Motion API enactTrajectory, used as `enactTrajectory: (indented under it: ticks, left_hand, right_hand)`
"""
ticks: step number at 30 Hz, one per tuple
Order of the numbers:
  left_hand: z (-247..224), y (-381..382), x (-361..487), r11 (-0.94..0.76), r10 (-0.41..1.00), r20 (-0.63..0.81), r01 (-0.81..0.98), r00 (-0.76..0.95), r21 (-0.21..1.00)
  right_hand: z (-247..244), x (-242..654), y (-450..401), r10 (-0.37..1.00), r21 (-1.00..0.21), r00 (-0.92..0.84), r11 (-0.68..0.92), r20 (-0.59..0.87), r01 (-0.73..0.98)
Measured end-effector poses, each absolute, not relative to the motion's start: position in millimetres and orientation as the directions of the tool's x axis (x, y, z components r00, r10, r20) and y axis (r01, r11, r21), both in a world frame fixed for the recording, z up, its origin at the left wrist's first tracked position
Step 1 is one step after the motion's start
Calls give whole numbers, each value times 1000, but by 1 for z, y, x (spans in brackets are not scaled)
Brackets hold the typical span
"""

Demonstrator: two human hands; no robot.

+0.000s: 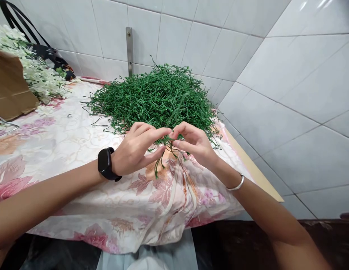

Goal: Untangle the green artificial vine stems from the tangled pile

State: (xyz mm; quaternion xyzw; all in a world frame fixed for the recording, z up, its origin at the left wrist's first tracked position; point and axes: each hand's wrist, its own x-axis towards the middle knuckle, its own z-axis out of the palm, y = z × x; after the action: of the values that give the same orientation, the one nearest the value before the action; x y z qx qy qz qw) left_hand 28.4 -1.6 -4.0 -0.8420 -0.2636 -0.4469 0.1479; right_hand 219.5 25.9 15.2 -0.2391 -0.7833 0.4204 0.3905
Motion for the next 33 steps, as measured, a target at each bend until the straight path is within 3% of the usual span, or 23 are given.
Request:
enactTrajectory:
  ticks: [3, 8, 17, 22, 27, 33]
  left_hand:
    - [-2, -3, 28, -792, 383, 790, 610, 478, 15]
    - [-1, -3, 28, -772, 512, 739, 612, 437, 174]
    - [-5, 2, 28, -776, 522, 748, 591, 409, 218]
    - [-3, 6, 24, -745, 480, 770, 659, 421, 104]
    - [-4, 12, 20, -692, 352, 795, 709, 494, -133]
    - [-4, 12, 20, -692, 307, 769, 686, 560, -223]
  right_hand:
    - [15, 219, 26, 723, -858, -565, 511, 397, 51]
    - [12, 217, 25, 729, -859, -557, 509, 398, 51]
    - [13, 216, 26, 701, -794, -560, 596, 442, 119]
    - [13, 217, 26, 643, -679, -620, 697, 449, 232]
    - [11, 217, 30, 544, -436, -661, 832, 517, 344]
    - [15, 220, 32, 420, -164, -721, 902, 551, 400]
